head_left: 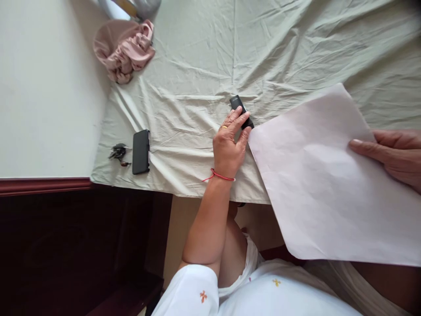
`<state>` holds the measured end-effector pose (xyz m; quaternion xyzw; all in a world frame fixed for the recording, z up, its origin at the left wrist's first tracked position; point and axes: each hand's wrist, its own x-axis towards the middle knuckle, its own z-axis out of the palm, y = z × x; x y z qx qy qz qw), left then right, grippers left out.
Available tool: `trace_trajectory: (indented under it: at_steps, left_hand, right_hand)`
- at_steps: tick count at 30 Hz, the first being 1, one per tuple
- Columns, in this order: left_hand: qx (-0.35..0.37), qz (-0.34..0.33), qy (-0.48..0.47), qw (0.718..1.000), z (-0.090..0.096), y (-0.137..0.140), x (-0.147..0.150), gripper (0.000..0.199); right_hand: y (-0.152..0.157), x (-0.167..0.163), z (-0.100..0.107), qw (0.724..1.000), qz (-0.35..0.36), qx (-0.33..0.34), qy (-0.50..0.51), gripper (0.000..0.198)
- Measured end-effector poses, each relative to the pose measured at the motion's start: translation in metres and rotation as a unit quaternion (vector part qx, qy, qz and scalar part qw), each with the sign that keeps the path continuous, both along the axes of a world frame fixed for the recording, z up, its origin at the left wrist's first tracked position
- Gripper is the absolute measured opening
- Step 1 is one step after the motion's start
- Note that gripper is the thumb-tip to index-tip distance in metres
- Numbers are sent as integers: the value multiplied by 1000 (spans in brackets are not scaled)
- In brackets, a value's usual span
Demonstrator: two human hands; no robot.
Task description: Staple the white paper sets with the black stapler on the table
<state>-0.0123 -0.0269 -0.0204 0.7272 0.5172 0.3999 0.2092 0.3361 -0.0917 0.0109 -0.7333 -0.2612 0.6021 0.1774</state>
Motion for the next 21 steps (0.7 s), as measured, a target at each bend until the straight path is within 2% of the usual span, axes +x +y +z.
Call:
trace_trajectory:
  at_steps: [5, 12, 17, 21]
  left_hand:
    - [-18, -18, -26, 999, 3, 1, -5, 35]
    - [-28, -22, -26, 999, 6, 2, -7, 32]
    - [-30, -31, -7, 999, 2, 2, -11, 31]
    - [-11, -26, 24, 999, -4, -1, -12, 38]
  right_hand:
    - [0, -3, 1, 1000, 6, 23, 20, 53]
    - [2, -7, 4, 1000, -13, 3, -6, 63]
    - [1, -8, 4, 1000, -20, -6, -2, 64]
    - [1, -12, 9, 1000, -28, -6, 2, 64]
